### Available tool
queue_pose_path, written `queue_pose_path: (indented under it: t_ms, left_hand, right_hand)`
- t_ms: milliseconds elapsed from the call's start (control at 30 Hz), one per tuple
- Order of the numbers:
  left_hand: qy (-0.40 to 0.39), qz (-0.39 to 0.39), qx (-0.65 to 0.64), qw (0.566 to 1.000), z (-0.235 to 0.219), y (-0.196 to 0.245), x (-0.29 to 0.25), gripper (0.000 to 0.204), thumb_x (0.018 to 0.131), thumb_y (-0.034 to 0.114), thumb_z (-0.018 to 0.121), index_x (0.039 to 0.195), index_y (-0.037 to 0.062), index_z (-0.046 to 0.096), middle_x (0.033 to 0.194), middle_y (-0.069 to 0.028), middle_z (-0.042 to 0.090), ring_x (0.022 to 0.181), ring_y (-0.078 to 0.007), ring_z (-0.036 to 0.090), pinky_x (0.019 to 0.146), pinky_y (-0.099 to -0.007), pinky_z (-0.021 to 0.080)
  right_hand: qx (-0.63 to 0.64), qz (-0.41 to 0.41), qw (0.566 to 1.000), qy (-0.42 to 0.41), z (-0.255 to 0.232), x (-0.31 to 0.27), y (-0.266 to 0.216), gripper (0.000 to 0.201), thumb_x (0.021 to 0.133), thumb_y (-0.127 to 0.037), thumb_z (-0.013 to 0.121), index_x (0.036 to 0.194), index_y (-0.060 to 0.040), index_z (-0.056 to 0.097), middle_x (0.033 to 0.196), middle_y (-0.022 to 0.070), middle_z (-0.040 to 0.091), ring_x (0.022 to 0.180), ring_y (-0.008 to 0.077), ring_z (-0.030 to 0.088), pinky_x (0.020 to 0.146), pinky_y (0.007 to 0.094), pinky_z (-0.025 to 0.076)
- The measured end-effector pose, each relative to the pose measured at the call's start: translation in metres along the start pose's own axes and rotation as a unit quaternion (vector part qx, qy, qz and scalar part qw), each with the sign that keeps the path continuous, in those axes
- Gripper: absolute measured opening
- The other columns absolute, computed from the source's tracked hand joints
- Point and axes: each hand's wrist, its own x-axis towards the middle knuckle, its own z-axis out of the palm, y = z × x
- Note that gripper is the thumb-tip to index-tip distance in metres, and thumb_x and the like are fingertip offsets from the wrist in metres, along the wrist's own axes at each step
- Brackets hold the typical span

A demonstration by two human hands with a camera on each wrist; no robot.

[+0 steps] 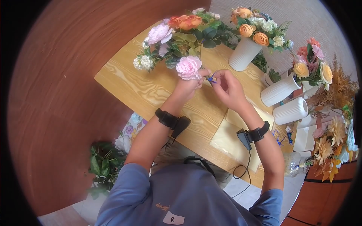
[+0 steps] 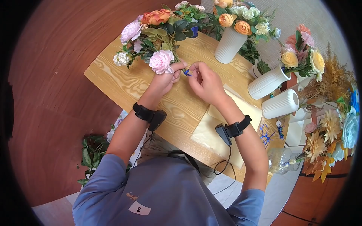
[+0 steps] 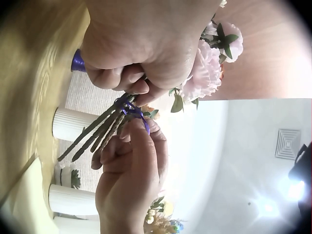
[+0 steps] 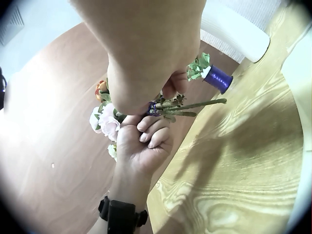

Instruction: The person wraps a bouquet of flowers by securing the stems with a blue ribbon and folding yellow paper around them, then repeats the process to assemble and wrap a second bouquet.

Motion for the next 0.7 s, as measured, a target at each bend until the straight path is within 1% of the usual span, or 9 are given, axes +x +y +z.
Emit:
queue_pose_path:
  t_ms: [100,200,267,300,367,400,467,567,700]
  left_hand:
    - [0.008,0.000,-0.002,1.000,0.001,0.001,0.000,0.007,0.085,0.011,0.066,0.082,0.0082,0.059,0.054,0.0064,0.045,0.040,-0.0016,0.033,0.038,-0.0197,0.019]
    - [0.004,0.012,0.001,1.000,0.002,0.002,0.000,0.007,0.085,0.011,0.066,0.083,0.0079,0.059,0.054,0.0063,0.045,0.040,-0.0018,0.033,0.038,-0.0198,0.019]
    - [-0.006,0.008,0.003,1.000,0.001,0.001,0.000,0.007,0.085,0.010,0.066,0.085,0.0076,0.059,0.054,0.0064,0.045,0.040,-0.0020,0.032,0.038,-0.0198,0.019]
    - [-0.006,0.009,0.004,1.000,0.001,0.001,0.002,0.007,0.085,0.010,0.066,0.085,0.0076,0.059,0.054,0.0064,0.045,0.040,-0.0020,0.032,0.038,-0.0198,0.019]
    - [0.002,0.006,0.001,1.000,0.002,0.000,0.002,0.007,0.085,0.010,0.066,0.085,0.0073,0.059,0.054,0.0064,0.045,0.039,-0.0023,0.032,0.038,-0.0200,0.018]
    - [0.001,0.003,0.002,1.000,0.001,-0.001,0.001,0.007,0.085,0.010,0.066,0.085,0.0073,0.059,0.054,0.0064,0.045,0.039,-0.0023,0.032,0.038,-0.0200,0.018]
    - [0.008,-0.030,-0.013,0.999,0.001,0.000,0.004,0.007,0.085,0.010,0.065,0.086,0.0070,0.059,0.052,0.0063,0.044,0.039,-0.0029,0.031,0.038,-0.0205,0.018]
    - [-0.001,-0.040,-0.016,0.999,0.005,0.004,0.005,0.007,0.086,0.010,0.065,0.087,0.0066,0.059,0.051,0.0062,0.044,0.039,-0.0034,0.030,0.039,-0.0212,0.018]
    - [-0.015,-0.043,-0.018,0.999,0.004,0.004,0.006,0.007,0.086,0.009,0.065,0.088,0.0065,0.059,0.051,0.0062,0.044,0.038,-0.0035,0.030,0.039,-0.0215,0.019]
  right_hand:
    - [-0.046,0.022,0.998,-0.031,-0.007,0.000,-0.011,0.019,0.083,-0.010,0.061,0.101,-0.0060,0.057,0.080,0.0081,0.060,0.065,0.0210,0.059,0.058,0.0340,0.047]
    - [-0.060,-0.017,0.997,-0.037,-0.005,0.002,-0.010,0.021,0.082,-0.008,0.061,0.102,-0.0057,0.057,0.076,0.0072,0.057,0.063,0.0199,0.057,0.057,0.0331,0.046]
    - [-0.096,-0.114,0.989,-0.007,0.000,0.003,-0.003,0.020,0.083,-0.009,0.061,0.103,-0.0061,0.057,0.075,0.0073,0.055,0.063,0.0199,0.056,0.058,0.0320,0.045]
    - [-0.096,-0.115,0.989,-0.006,0.000,0.002,-0.001,0.020,0.083,-0.009,0.061,0.103,-0.0061,0.057,0.075,0.0073,0.055,0.063,0.0199,0.056,0.058,0.0320,0.045]
    - [-0.020,-0.023,1.000,-0.001,0.001,-0.002,0.000,0.017,0.087,-0.010,0.061,0.102,-0.0045,0.056,0.074,0.0033,0.054,0.063,0.0134,0.053,0.057,0.0267,0.042]
    - [-0.020,-0.020,1.000,0.000,0.002,-0.003,-0.001,0.017,0.087,-0.010,0.061,0.102,-0.0045,0.056,0.074,0.0033,0.054,0.063,0.0134,0.053,0.057,0.0267,0.042]
    - [0.263,0.143,0.953,0.051,0.000,0.000,-0.002,0.013,0.090,-0.011,0.060,0.099,-0.0022,0.055,0.075,-0.0012,0.053,0.064,0.0060,0.049,0.056,0.0215,0.038]
    - [0.304,0.159,0.936,0.078,-0.001,-0.001,0.003,0.012,0.091,-0.010,0.060,0.096,-0.0013,0.053,0.077,-0.0039,0.052,0.066,0.0010,0.044,0.056,0.0179,0.035]
    - [0.311,0.147,0.937,0.056,-0.006,-0.004,0.000,0.009,0.089,-0.007,0.059,0.094,-0.0024,0.053,0.077,-0.0017,0.053,0.061,0.0027,0.045,0.053,0.0191,0.036]
